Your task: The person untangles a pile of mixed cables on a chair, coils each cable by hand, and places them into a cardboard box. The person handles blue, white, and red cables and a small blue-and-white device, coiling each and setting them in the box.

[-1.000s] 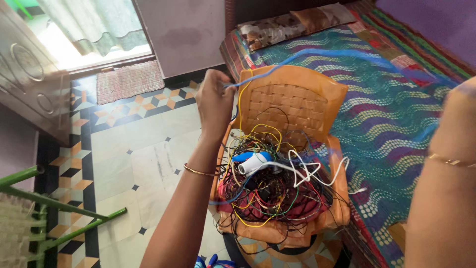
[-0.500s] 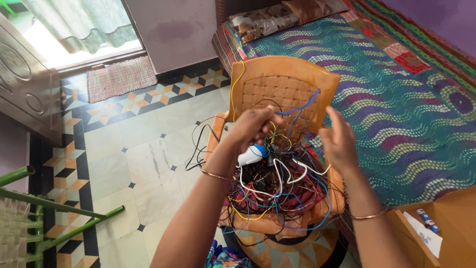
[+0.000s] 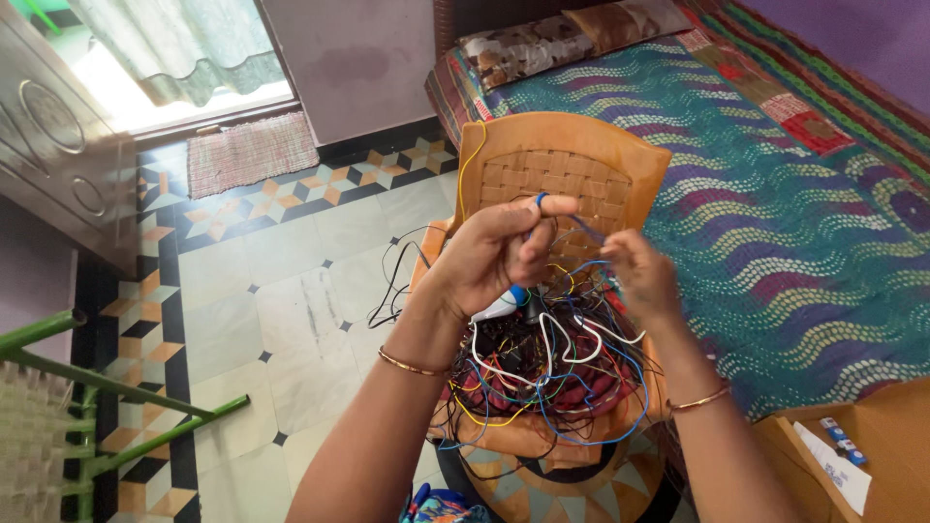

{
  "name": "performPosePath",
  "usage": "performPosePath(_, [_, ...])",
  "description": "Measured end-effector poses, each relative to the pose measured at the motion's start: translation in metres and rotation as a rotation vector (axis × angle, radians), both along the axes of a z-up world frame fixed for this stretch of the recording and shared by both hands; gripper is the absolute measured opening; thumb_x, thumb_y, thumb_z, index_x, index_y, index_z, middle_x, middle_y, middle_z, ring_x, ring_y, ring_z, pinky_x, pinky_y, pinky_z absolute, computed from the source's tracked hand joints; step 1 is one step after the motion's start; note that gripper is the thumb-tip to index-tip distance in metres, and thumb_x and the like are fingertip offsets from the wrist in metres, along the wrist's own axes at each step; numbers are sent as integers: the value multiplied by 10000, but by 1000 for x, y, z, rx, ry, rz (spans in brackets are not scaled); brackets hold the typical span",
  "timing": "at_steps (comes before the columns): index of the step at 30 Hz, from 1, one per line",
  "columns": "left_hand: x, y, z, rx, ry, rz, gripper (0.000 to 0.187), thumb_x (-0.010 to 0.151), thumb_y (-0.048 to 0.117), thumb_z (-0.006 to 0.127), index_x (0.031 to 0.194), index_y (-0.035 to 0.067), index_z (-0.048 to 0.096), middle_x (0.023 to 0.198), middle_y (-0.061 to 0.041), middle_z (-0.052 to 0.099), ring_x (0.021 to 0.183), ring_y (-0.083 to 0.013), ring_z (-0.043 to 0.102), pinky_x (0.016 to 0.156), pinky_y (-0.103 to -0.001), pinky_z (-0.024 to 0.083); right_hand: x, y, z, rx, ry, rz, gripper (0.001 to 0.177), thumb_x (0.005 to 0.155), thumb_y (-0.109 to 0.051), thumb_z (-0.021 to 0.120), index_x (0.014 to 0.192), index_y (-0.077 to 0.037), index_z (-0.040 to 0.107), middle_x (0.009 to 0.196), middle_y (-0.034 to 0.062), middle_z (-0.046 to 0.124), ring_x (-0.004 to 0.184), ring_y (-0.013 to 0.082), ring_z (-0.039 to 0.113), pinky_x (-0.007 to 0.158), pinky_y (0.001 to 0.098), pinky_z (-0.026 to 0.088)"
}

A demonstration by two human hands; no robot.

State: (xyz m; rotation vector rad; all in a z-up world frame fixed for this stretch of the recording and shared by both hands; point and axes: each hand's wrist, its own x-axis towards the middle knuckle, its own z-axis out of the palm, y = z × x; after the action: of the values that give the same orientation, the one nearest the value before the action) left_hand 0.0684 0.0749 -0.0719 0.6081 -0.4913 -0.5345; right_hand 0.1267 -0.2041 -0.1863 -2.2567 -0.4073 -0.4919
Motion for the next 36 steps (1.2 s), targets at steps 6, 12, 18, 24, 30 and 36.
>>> performPosePath(6, [-21, -10, -28, 46, -145, 119, 268, 1141, 188, 459, 1239, -9, 613, 760, -43, 614, 866, -190, 707, 1047, -418, 511, 7, -52, 11, 36, -28, -263, 393, 1036, -427, 681, 1067, -43, 756, 857, 85, 715, 731, 143, 622, 682, 335, 489])
performPosePath(12, [-10, -2, -43, -380, -87, 502, 326, 1193, 298, 457, 1315, 21, 576, 710, 41, 504, 674, -122, 538, 1021, -375, 544, -3, -79, -24, 182, 126, -166, 308, 1068, -350, 646, 1174, -89, 770, 937, 59, 726, 750, 107, 570, 684, 295, 481])
performPosePath(18, [24, 17, -48, -395, 41, 726, 376, 1111, 293, 485, 1389, 41, 511, 796, 30, 538, 695, -89, 548, 820, -305, 540, -40, -51, -21, -230, 28, -212, 207, 994, -297, 634, 1054, -208, 811, 1015, 60, 762, 845, 270, 707, 709, 402, 556])
performPosePath(24, [57, -28, -89, 390, -77, 569, 377, 1010, 265, 466, 1186, -18, 642, 860, -97, 771, 696, -128, 664, 664, -273, 517, -107, 39, 56, -574, 13, 15, 159, 863, -378, 691, 892, -266, 800, 839, -1, 744, 743, 289, 708, 676, 452, 565])
performPosePath(30, [46, -60, -103, 726, -91, -16, 264, 1011, 192, 524, 1044, -52, 618, 691, -108, 663, 488, -165, 586, 466, -295, 473, -104, 44, 136, -486, -193, -28, 102, 855, -347, 758, 892, -261, 798, 783, 8, 707, 704, 255, 684, 603, 393, 540])
performPosePath(36, [12, -58, -47, 291, 108, -457, 512, 1097, 451, 384, 1034, 10, 637, 544, 73, 382, 419, -20, 279, 370, -200, 219, -78, 23, 136, -140, -70, 161, 246, 873, -403, 758, 972, -178, 773, 902, -7, 694, 797, 162, 674, 673, 320, 516])
